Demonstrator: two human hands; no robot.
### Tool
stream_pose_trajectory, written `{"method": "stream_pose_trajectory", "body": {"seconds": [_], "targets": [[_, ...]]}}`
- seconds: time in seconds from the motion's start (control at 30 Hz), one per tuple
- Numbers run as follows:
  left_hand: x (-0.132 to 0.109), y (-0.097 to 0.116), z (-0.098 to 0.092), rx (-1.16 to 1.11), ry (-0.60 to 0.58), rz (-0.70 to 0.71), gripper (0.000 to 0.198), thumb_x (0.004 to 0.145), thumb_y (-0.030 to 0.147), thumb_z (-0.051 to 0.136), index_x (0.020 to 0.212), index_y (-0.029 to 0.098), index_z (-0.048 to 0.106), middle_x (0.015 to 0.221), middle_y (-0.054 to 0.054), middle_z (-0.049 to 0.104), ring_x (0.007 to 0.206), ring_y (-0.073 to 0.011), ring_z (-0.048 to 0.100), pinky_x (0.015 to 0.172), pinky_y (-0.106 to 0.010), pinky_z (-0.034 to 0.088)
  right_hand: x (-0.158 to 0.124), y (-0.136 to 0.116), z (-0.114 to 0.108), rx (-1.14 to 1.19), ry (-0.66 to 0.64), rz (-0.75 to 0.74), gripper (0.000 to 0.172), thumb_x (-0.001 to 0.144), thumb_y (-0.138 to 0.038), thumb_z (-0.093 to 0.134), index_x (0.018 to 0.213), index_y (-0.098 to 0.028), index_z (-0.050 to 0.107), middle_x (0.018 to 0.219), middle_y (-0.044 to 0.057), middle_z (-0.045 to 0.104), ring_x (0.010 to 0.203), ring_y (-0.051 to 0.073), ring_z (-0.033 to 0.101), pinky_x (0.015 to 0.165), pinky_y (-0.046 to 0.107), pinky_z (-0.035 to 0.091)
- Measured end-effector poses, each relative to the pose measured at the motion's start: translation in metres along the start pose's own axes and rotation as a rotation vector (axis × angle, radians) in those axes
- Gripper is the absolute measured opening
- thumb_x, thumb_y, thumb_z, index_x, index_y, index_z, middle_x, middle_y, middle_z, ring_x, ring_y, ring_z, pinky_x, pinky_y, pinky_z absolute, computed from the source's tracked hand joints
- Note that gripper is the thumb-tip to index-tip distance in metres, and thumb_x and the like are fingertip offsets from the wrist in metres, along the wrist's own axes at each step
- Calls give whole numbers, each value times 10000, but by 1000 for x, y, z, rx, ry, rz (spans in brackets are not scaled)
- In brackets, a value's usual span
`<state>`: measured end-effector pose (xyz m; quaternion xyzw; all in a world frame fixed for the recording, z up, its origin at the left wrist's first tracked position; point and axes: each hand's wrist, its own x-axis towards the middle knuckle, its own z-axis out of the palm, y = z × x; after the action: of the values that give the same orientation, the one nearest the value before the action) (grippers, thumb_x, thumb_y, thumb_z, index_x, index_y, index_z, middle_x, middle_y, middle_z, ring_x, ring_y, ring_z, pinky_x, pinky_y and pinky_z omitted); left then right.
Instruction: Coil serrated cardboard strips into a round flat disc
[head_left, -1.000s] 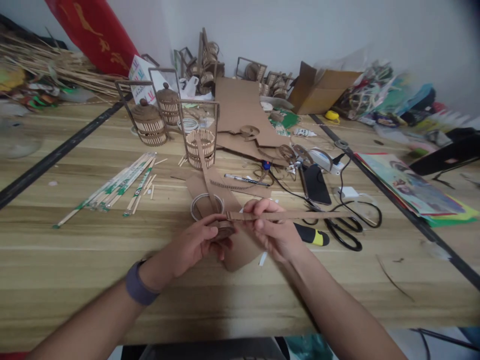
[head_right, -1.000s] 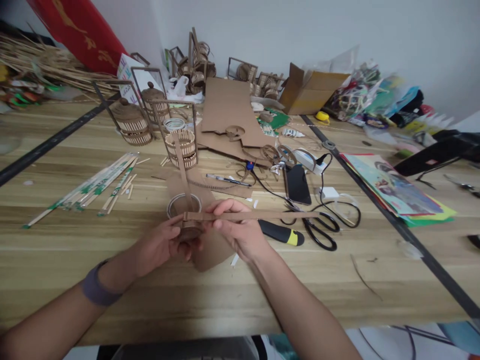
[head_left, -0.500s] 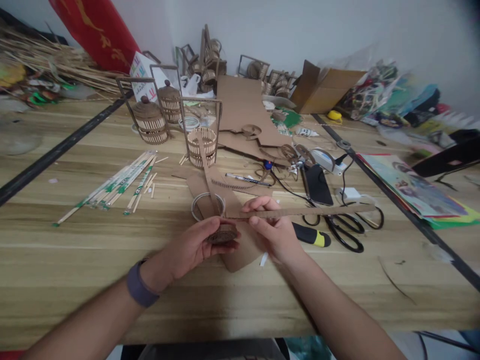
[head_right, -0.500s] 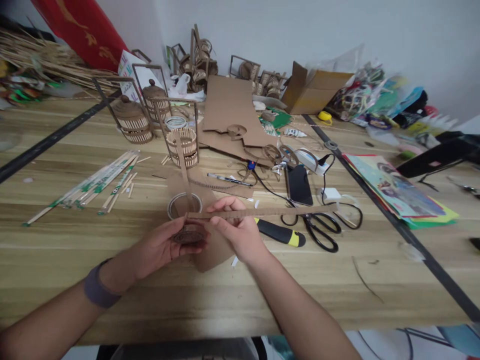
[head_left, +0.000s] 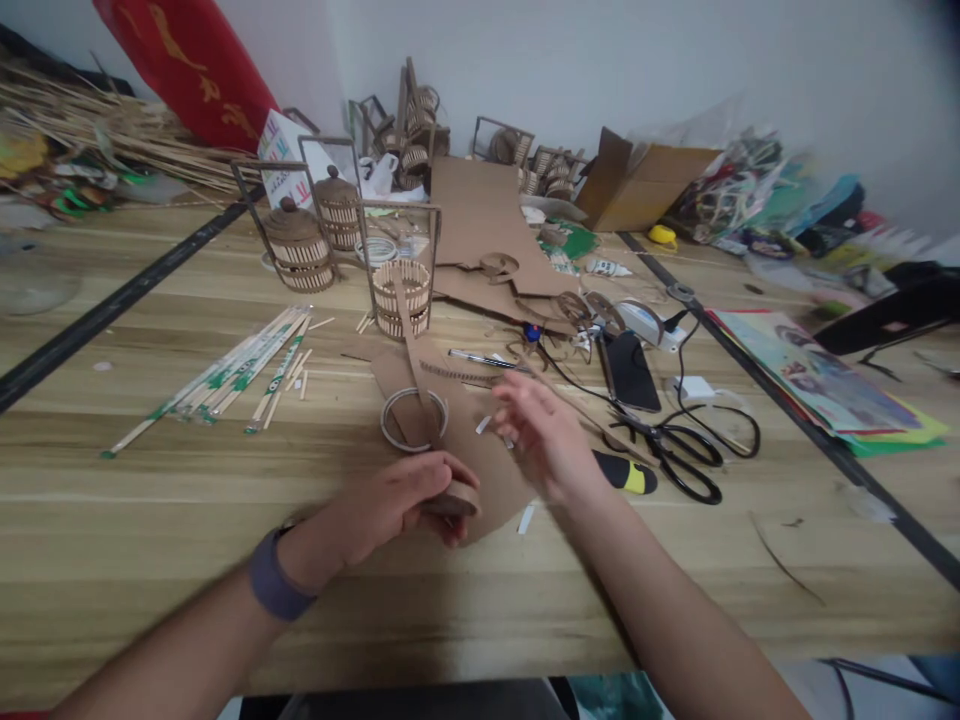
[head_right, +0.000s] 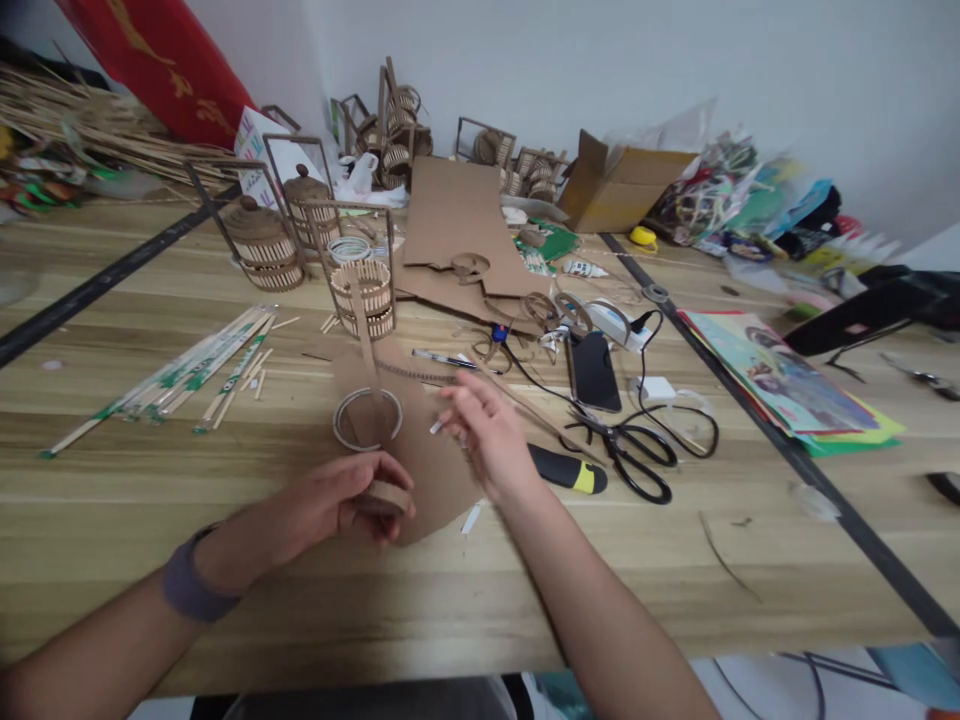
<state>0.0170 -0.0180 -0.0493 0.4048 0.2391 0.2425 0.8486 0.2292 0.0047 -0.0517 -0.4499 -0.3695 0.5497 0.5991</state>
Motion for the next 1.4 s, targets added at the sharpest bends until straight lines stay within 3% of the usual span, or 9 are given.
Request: {"method": "stream_pose_trajectory", "body": {"seconds": [0.07,0.17,0.33,0.5,0.63,0.73,0.87,1.13,1.4], "targets": [[-3,2,4,89,-80,-63,498,823,608,688,1008,146,665,879,-77,699,749,-186,643,709,-325,506,-3,8,3,-372,-78,-105,270,795,-395,770,997,-219,737,848,29,711,663,149,623,652,305,543],[-6,3,9,204,-152,-130,531,793,641,698,1006,156,662,871,-53,673,757,-175,640,753,-331,500,-7,16,11,-812,-294,-403,248,859,-225,677,1098,-246,736,1075,94,701,995,253,635,891,425,515],[-4,-1,8,287,-147,-138,581,757,688,693,999,160,663,878,-37,648,767,-171,641,767,-331,497,-8,32,23,-1103,-427,-535,301,880,-153,658,1133,-294,740,1255,111,634,1154,304,536,987,496,448],[-3,-1,7,300,-146,-138,581,743,691,702,999,170,668,872,-30,649,759,-167,640,766,-332,498,-10,36,25,-850,-424,-496,276,867,-70,563,987,-235,749,1007,77,662,980,229,612,852,375,502],[-5,3,8,249,-117,-75,510,783,640,704,991,175,676,878,-39,673,801,-181,656,799,-340,504,-18,19,20,-542,-246,-355,220,876,-146,563,1030,-249,682,774,-10,612,674,153,602,620,278,477],[-4,2,5,149,-1,62,447,853,581,666,1025,168,667,918,-66,695,863,-207,666,845,-366,509,-18,7,12,-365,-75,-299,373,888,-195,572,1250,-283,591,687,-60,580,573,134,584,615,283,476],[2,-2,-2,127,185,211,416,875,559,648,1043,179,663,915,-58,682,875,-220,650,773,-345,520,-14,-2,4,-254,26,-256,269,879,-248,596,1145,-253,636,642,-60,600,608,144,627,647,290,486],[2,0,-6,398,284,218,643,826,734,564,1128,171,638,945,-63,670,831,-220,633,766,-345,498,-27,-10,14,-270,-40,-79,267,753,-379,789,864,-226,601,561,-51,635,483,118,554,494,218,394],[0,-5,-11,633,334,294,548,831,610,667,1206,214,614,1144,-95,662,1065,-302,589,840,-355,472,-38,-13,25,-240,-108,6,361,692,-430,845,814,-234,568,570,-68,560,467,97,460,428,203,306]]}}
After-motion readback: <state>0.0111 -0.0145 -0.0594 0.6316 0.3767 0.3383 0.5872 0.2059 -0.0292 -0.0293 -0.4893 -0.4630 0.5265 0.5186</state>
